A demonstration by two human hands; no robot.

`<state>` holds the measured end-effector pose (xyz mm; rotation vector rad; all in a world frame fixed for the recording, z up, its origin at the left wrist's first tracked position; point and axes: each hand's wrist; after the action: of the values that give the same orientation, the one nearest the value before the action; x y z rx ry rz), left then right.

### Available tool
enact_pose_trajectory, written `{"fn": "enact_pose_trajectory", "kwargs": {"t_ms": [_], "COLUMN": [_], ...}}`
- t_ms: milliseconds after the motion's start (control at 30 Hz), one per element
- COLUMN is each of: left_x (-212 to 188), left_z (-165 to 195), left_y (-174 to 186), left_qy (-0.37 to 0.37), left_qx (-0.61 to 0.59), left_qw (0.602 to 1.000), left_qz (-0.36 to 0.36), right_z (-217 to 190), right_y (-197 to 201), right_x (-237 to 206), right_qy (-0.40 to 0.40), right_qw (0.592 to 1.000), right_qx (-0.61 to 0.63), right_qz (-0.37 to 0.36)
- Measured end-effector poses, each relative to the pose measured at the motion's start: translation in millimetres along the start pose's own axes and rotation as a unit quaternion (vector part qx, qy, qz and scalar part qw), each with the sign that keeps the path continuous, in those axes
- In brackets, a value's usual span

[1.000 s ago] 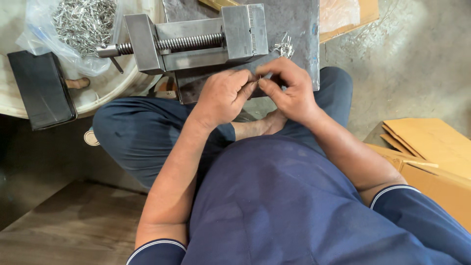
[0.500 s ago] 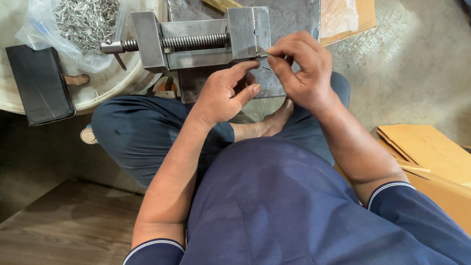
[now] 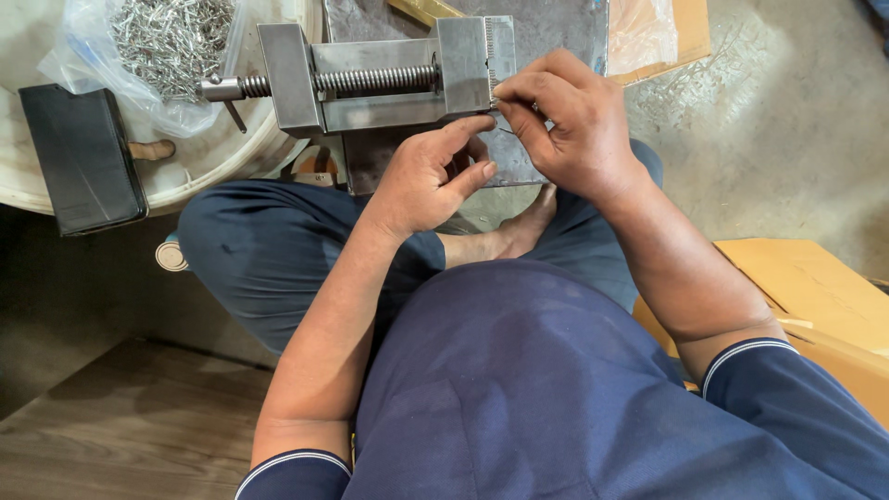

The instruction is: The person sits on the floor and uses a bench vise to bend small metal nails. They pick up nails from a plastic bag, insert them into the vise jaws, and tighten the screw to bend the nails before removing them.

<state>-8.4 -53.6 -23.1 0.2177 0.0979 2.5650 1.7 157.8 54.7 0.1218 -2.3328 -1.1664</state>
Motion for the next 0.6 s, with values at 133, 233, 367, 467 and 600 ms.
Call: {"fn": "enact_pose_trajectory", "kwargs": {"t_ms": [133, 233, 367, 467, 600], "left_x": [0, 0, -1, -2, -3], "left_z": [0, 1, 1, -1, -5], "left_y": [0, 1, 0, 0, 0], "left_qy": [-0.01, -0.019, -0.029, -0.039, -0.025], "left_qx": [0.017, 0.01, -0.002, -0.006, -0.046], "left_qw": [1.0, 1.0, 1.0, 0.999, 0.998], "left_qz": [-0.005, -0.01, -0.005, -0.007, -0.017], "right_z": [1, 3, 11, 20, 32], "right_y": [0, -1, -5, -11, -19], "right_x": [-1, -7, -24, -43, -69], "right_qy": [-0.003, -0.017, -0.061, -0.106, -0.18], "right_qw": [1.0, 1.0, 0.994, 0.988, 0.979], "right_qx": [-0.006, 0.014, 0.067, 0.085, 0.084], "right_qz": [-0.003, 0.016, 0.056, 0.074, 0.051]}}
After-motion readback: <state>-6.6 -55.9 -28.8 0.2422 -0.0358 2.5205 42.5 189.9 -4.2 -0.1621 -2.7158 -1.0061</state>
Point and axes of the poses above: each hand's wrist, its own x-axis towards the middle knuckle, its own y-axis out of the back of the hand, z = x × y, and after that the axes turned 3 degrees about z, right-handed
